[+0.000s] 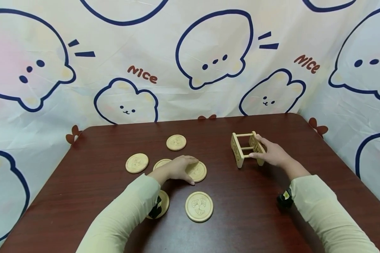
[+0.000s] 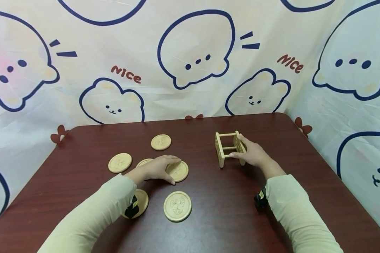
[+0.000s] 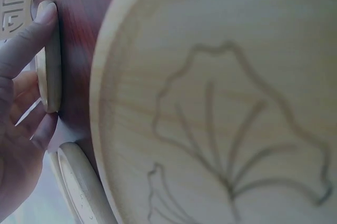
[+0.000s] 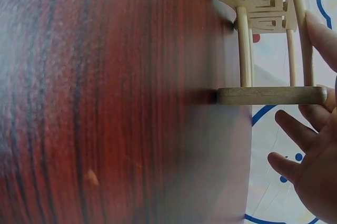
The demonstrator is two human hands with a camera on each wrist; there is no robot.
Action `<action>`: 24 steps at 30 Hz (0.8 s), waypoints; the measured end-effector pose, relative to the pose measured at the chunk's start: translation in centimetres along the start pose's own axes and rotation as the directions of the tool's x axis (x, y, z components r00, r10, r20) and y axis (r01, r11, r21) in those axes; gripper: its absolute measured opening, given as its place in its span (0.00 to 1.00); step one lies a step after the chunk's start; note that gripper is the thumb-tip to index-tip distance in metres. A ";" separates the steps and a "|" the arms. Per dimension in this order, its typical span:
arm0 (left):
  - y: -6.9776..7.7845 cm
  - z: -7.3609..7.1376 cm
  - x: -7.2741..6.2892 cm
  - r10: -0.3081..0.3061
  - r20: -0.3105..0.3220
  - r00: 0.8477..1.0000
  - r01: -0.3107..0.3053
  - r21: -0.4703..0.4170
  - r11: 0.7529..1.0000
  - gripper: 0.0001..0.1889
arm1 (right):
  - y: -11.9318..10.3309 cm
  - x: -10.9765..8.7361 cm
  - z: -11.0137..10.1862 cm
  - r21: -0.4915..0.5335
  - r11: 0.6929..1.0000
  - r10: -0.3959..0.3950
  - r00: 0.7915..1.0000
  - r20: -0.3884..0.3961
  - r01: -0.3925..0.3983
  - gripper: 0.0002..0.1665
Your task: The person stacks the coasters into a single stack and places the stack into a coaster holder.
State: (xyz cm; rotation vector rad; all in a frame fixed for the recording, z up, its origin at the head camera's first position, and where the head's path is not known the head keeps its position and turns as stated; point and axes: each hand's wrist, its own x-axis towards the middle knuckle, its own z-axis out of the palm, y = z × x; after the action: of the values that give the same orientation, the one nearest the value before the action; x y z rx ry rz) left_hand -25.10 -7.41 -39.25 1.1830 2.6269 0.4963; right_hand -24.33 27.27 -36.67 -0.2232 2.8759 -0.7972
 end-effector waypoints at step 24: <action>0.0 -1.1 -1.4 -0.071 0.012 0.997 0.072 -0.093 0.993 0.42 | 0.0 -0.1 0.0 0.027 0.999 0.028 1.000 0.013 -0.028 0.57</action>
State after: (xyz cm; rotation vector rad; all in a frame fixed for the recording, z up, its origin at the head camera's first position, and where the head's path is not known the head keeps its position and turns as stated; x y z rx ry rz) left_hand -24.55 -8.68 -38.16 1.0571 2.5977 0.5924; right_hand -24.23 27.26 -36.63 -0.1840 2.8478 -0.8268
